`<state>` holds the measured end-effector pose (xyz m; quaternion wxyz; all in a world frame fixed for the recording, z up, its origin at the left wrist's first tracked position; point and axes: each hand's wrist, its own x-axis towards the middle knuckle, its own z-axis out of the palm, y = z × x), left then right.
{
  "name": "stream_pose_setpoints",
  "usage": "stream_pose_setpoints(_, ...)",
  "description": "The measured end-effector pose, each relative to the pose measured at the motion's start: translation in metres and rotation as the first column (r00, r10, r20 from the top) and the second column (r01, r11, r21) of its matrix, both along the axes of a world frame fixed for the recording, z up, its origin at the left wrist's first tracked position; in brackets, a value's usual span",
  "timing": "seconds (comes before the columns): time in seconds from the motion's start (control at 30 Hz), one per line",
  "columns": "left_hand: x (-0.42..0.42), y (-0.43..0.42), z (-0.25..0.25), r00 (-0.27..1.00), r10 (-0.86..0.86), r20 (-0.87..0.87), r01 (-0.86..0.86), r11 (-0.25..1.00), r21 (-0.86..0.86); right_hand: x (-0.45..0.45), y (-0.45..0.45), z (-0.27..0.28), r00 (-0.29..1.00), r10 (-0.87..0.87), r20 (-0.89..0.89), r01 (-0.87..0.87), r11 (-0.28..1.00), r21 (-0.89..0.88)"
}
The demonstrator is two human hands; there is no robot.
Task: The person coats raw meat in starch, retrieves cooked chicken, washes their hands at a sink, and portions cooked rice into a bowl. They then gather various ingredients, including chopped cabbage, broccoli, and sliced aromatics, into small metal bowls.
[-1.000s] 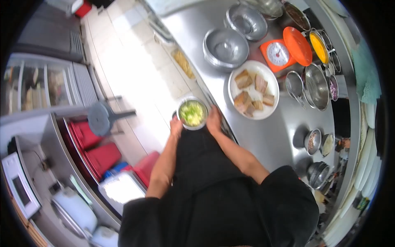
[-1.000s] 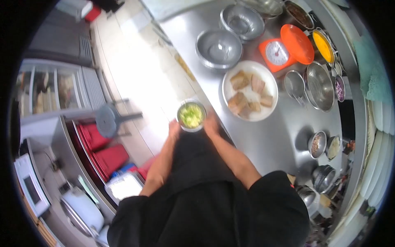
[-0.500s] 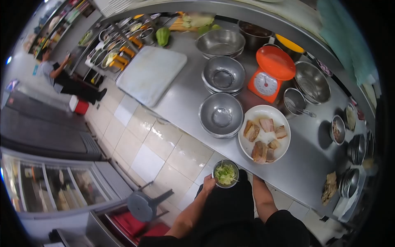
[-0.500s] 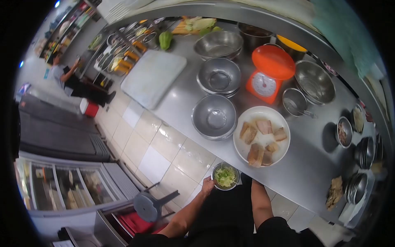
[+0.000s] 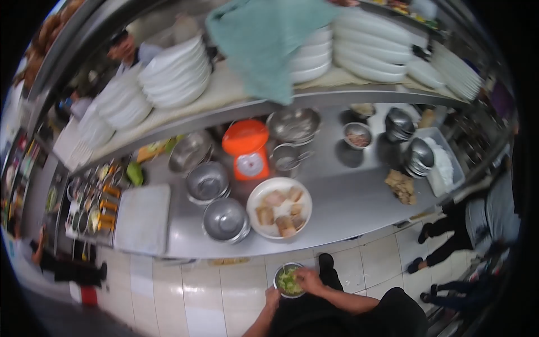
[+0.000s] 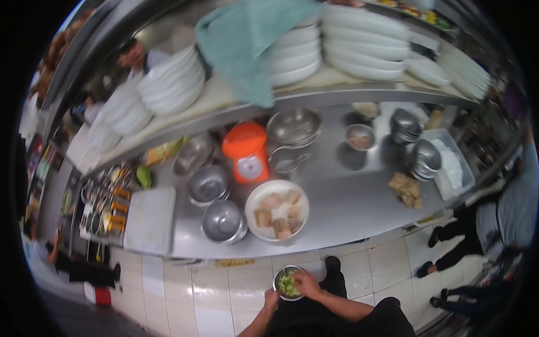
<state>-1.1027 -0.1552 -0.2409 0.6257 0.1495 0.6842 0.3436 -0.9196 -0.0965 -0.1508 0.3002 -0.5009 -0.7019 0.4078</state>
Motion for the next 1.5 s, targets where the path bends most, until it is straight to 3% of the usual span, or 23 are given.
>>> stream_pose_setpoints(0.03,0.003,0.001,0.012,0.999,-0.04,0.035,0.038,0.999,0.033,0.002,-0.01,0.01,0.988,0.147,0.039,-0.147,0.989,-0.01)
stream_pose_setpoints(0.1,0.012,-0.005,0.04,0.989,-0.104,0.106,0.095,0.992,0.083,0.006,-0.023,0.032,0.945,0.269,0.185,-0.259,0.963,-0.081)
stream_pose_setpoints(0.23,0.051,0.019,0.159,0.955,-0.214,0.205,0.186,0.971,0.148,0.039,-0.013,0.105,0.924,0.186,0.333,-0.191,0.981,-0.017)
stream_pose_setpoints(0.27,0.062,0.029,0.183,0.942,-0.262,0.212,0.224,0.957,0.186,0.048,-0.007,0.104,0.965,0.095,0.244,-0.119,0.989,0.089)
stream_pose_setpoints(0.3,0.072,0.038,0.199,0.927,-0.305,0.219,0.257,0.94,0.222,0.058,0.0,0.121,0.962,0.059,0.267,-0.084,0.993,0.083)
stream_pose_setpoints(0.37,0.088,0.065,0.192,0.891,-0.426,0.158,0.378,0.888,0.263,0.084,0.018,0.166,0.949,0.006,0.316,-0.029,0.997,0.069)
stream_pose_setpoints(0.43,0.11,0.092,0.199,0.87,-0.485,0.092,0.445,0.851,0.28,0.104,0.033,0.179,0.927,-0.173,0.332,0.071,0.952,0.299)
stream_pose_setpoints(0.47,0.127,0.107,0.209,0.87,-0.49,0.059,0.456,0.844,0.283,0.113,0.046,0.177,0.94,-0.265,0.213,0.128,0.856,0.501)
stream_pose_setpoints(0.57,0.18,0.138,0.236,0.911,-0.327,0.253,0.236,0.914,0.33,0.143,0.078,0.184,0.931,-0.333,0.151,0.289,0.923,0.253)
stream_pose_setpoints(0.67,0.211,0.18,0.203,0.916,-0.288,0.281,0.186,0.922,0.338,0.176,0.107,0.204,0.914,-0.343,0.219,0.257,0.904,0.342)
stream_pose_setpoints(0.77,0.238,0.206,0.197,0.906,-0.268,0.329,0.162,0.935,0.316,0.208,0.141,0.197,0.897,-0.431,-0.099,0.438,0.836,0.33)
stream_pose_setpoints(0.83,0.252,0.217,0.2,0.88,-0.261,0.397,0.14,0.941,0.309,0.244,0.162,0.196,0.855,-0.515,-0.053,0.494,0.781,0.381)
stream_pose_setpoints(0.93,0.258,0.217,0.21,0.853,-0.36,0.378,0.239,0.913,0.33,0.31,0.196,0.168,0.72,-0.683,0.123,0.538,0.662,0.522)
stream_pose_setpoints(1.0,0.253,0.204,0.214,0.862,-0.476,0.177,0.411,0.859,0.306,0.353,0.211,0.149,0.613,-0.739,0.279,0.508,0.64,0.576)
stream_pose_setpoints(1.07,0.231,0.182,0.189,0.754,-0.644,-0.129,0.647,0.695,0.313,0.377,0.218,0.122,0.522,-0.718,0.46,0.437,0.688,0.579)
stream_pose_setpoints(1.13,0.225,0.149,0.223,0.659,-0.682,-0.318,0.739,0.666,0.102,0.394,0.219,0.089,0.457,-0.63,0.628,0.309,0.775,0.552)
stream_pose_setpoints(1.2,0.22,0.114,0.242,0.441,-0.731,-0.521,0.799,0.584,-0.143,0.396,0.211,0.08,0.532,-0.6,0.597,0.359,0.799,0.483)
stream_pose_setpoints(1.27,0.217,0.084,0.247,0.411,-0.776,-0.478,0.765,0.579,-0.282,0.391,0.212,0.093,0.577,-0.574,0.581,0.396,0.819,0.415)
stream_pose_setpoints(1.37,0.195,0.026,0.164,0.754,-0.606,-0.254,0.612,0.789,-0.064,0.395,0.212,0.108,0.624,-0.532,0.573,0.42,0.846,0.329)
stream_pose_setpoints(1.4,0.18,0.015,0.127,0.795,-0.598,-0.106,0.606,0.79,0.089,0.4,0.216,0.098,0.658,-0.513,0.551,0.411,0.858,0.308)
stream_pose_setpoints(1.43,0.189,0.042,0.173,0.658,-0.744,-0.115,0.729,0.668,-0.15,0.404,0.219,0.091,0.693,-0.488,0.53,0.395,0.873,0.288)
stream_pose_setpoints(1.47,0.191,0.07,0.222,0.517,-0.834,-0.191,0.83,0.543,-0.123,0.409,0.223,0.088,0.699,-0.502,0.509,0.404,0.865,0.298)
stream_pose_setpoints(1.5,0.196,0.091,0.249,0.6,-0.75,-0.28,0.769,0.636,-0.055,0.41,0.226,0.086,0.71,-0.507,0.489,0.406,0.862,0.303)
